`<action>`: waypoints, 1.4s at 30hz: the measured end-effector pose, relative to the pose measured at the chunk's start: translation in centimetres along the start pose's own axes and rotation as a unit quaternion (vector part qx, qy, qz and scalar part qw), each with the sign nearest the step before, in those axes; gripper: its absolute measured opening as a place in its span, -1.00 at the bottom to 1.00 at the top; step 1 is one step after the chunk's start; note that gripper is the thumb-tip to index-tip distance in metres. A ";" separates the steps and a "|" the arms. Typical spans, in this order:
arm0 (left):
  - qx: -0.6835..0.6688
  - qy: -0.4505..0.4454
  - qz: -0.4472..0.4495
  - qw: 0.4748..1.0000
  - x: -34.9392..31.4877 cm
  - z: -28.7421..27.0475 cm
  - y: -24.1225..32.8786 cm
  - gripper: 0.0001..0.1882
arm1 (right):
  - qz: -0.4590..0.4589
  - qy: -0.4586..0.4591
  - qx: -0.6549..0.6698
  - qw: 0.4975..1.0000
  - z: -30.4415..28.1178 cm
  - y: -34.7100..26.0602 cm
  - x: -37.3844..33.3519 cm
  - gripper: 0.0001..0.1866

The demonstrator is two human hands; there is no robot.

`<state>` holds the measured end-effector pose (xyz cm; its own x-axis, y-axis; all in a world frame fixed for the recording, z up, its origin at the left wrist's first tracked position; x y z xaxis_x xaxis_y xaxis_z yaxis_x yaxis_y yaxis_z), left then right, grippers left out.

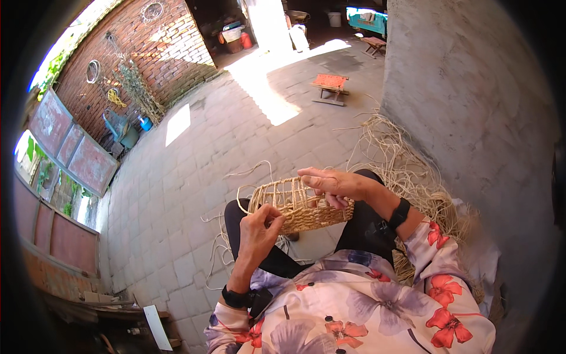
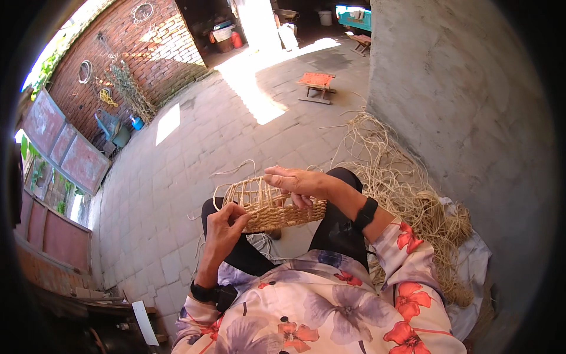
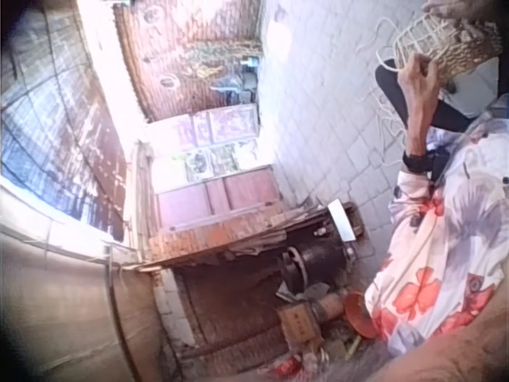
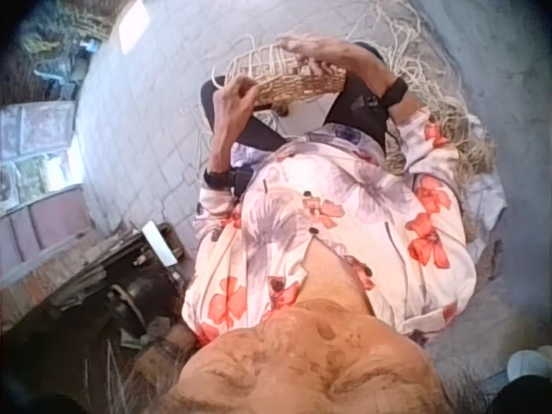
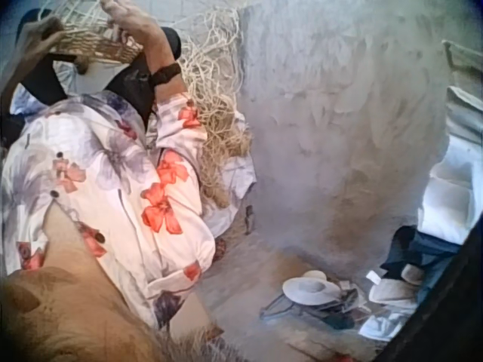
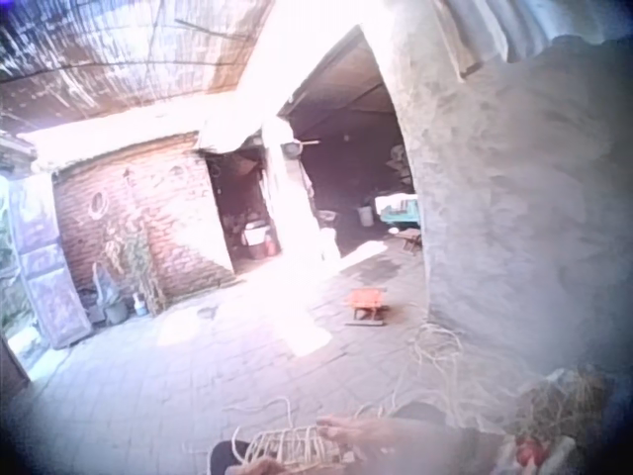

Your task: The person weaves a basket by hand, threading long plant fibers through the established frame of the basket and pulling them tight.

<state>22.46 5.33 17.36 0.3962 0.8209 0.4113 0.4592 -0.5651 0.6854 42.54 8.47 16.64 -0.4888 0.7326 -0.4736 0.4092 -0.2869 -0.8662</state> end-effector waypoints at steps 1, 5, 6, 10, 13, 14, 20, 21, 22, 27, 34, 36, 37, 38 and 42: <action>0.000 -0.003 0.002 1.000 -0.1 0.1 -0.1 -0.89 | 0.000 0.003 0.003 1.000 -0.1 0.0 0.0 -0.20; -0.013 0.037 0.021 0.999 -0.6 -0.2 0.0 -0.88 | -0.002 -0.023 0.066 0.998 0.3 0.2 0.3 -0.23; -0.013 0.048 0.024 0.998 -0.5 -0.2 0.0 -0.88 | -0.009 -0.027 0.092 0.995 0.2 0.5 0.6 -0.24; 0.060 0.032 0.030 0.997 0.1 -0.5 1.6 -0.89 | 0.005 -0.013 0.182 0.983 -0.1 1.6 2.2 -0.31; 0.231 0.112 0.166 0.952 0.9 -0.9 6.4 -0.88 | 0.012 -0.016 0.171 0.985 0.5 1.8 2.9 -0.35; 0.234 0.086 0.198 0.948 1.3 0.2 7.1 -0.89 | 0.026 -0.003 0.185 0.982 0.5 1.9 2.8 -0.36; 0.251 0.046 0.252 0.933 2.9 4.8 6.2 -0.92 | 0.028 -0.001 0.252 0.967 0.2 3.3 3.1 -0.33; 0.254 0.052 0.247 0.933 3.0 4.7 6.3 -0.92 | 0.027 0.007 0.270 0.963 0.0 3.5 2.9 -0.31; 0.233 0.038 0.238 0.942 2.9 4.8 6.3 -0.91 | 0.028 -0.001 0.263 0.964 0.2 3.3 2.7 -0.31; 0.203 -0.021 0.215 0.955 3.5 3.9 6.5 -0.87 | 0.035 0.022 0.252 0.967 0.8 0.8 1.2 -0.31; 0.218 -0.131 0.219 0.942 4.7 5.1 5.9 -0.88 | 0.011 0.044 0.194 0.980 1.0 0.3 0.7 -0.41; 0.226 -0.129 0.240 0.935 5.0 5.4 5.9 -0.91 | 0.009 0.046 0.196 0.980 0.9 0.3 0.6 -0.44; 0.221 -0.133 0.244 0.935 5.0 5.5 5.6 -0.91 | 0.004 0.048 0.197 0.979 0.9 0.3 0.6 -0.46; 0.198 -0.109 0.234 0.946 4.9 5.0 5.1 -0.91 | 0.007 0.054 0.202 0.978 0.8 0.3 0.7 -0.46; 0.134 -0.069 0.223 0.963 5.1 3.7 2.8 -0.91 | -0.032 0.078 0.203 0.976 0.4 0.1 0.2 -0.61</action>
<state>28.67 7.64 19.15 0.6948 0.4829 0.5329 0.4003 -0.8753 0.2713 42.18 8.31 16.43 -0.3664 0.8331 -0.4145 0.0281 -0.4353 -0.8998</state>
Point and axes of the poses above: each hand's wrist, its own x-axis towards the middle knuckle, its own z-axis out of the palm, y = z × x, the point moved 7 cm from there along x, towards the middle knuckle, and after that the axes turned 15 degrees about z, right-handed, at the moved point
